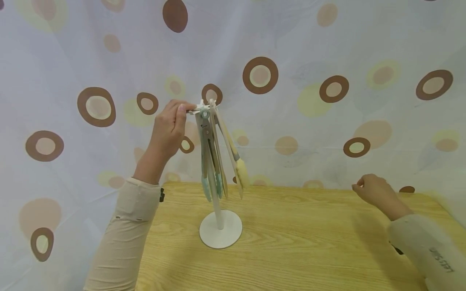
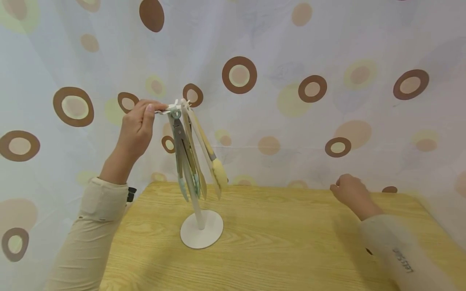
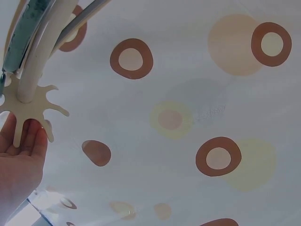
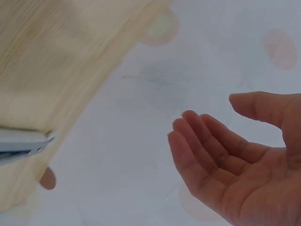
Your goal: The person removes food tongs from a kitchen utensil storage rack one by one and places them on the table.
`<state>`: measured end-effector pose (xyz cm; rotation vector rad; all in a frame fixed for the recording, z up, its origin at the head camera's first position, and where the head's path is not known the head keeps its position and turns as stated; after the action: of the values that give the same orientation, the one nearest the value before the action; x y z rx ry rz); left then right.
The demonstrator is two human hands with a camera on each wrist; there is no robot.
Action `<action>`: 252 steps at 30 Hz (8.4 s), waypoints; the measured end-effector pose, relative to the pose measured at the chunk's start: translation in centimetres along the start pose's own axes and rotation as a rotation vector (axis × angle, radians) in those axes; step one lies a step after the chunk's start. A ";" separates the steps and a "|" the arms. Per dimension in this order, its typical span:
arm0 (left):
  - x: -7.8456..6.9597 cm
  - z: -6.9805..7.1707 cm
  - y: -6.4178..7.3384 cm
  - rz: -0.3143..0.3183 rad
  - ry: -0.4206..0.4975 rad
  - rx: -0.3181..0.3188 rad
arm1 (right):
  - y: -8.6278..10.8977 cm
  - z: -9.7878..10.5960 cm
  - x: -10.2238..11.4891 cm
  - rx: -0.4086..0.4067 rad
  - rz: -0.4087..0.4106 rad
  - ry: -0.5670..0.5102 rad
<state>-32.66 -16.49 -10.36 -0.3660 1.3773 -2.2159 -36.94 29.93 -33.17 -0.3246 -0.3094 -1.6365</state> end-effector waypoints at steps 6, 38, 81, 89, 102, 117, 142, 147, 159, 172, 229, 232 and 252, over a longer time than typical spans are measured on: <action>0.0 0.0 0.0 0.015 0.010 -0.002 | 0.9 0.6 3.3 -0.157 0.065 -0.112; -0.1 0.0 0.0 0.004 -0.007 -0.026 | 6.5 0.2 19.5 -0.477 0.401 -0.500; -0.1 -0.1 0.1 -0.004 0.010 -0.025 | 10.1 -2.8 31.7 -0.382 0.775 -0.614; -0.1 0.0 0.2 -0.010 0.006 -0.025 | 10.0 -3.1 33.3 -0.367 0.804 -0.642; -0.1 0.0 0.2 -0.006 0.005 -0.023 | 9.4 -3.1 34.6 -0.374 0.757 -0.689; 0.0 0.0 0.2 -0.023 0.004 -0.033 | 7.9 -4.2 35.9 -0.382 0.511 -0.648; -0.1 0.0 0.3 -0.020 0.010 -0.042 | 7.6 -4.0 35.0 -0.447 0.393 -0.673; -0.1 0.0 0.3 -0.020 0.008 -0.038 | 7.9 -4.0 34.8 -0.428 0.408 -0.686; -0.2 0.2 0.2 -0.023 -0.005 -0.044 | 8.3 -3.4 34.6 -0.432 0.408 -0.684; 0.1 0.1 0.5 -0.023 -0.003 -0.051 | 8.7 -3.0 34.5 -0.432 0.411 -0.696; 0.0 0.1 0.3 -0.016 0.022 -0.057 | 11.0 0.6 29.8 -0.621 0.538 -0.767; 0.0 0.1 0.3 -0.022 0.023 -0.060 | 11.1 0.8 29.0 -0.631 0.528 -0.748; -0.3 0.1 0.2 -0.023 0.012 -0.051 | 9.8 1.6 23.7 -0.666 0.427 -0.648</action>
<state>-32.34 -16.47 -10.47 -0.3891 1.4444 -2.2078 -29.10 7.91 -22.39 -1.3437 -0.1471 -1.1310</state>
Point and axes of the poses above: each hand's wrist, its own y-axis away from the middle knuckle, its own z-axis out of the back of the hand, x = y × z, the point moved 8 cm from there along -y, towards the middle knuckle, and after that the axes turned 11 degrees about -z, right-handed, at the moved point
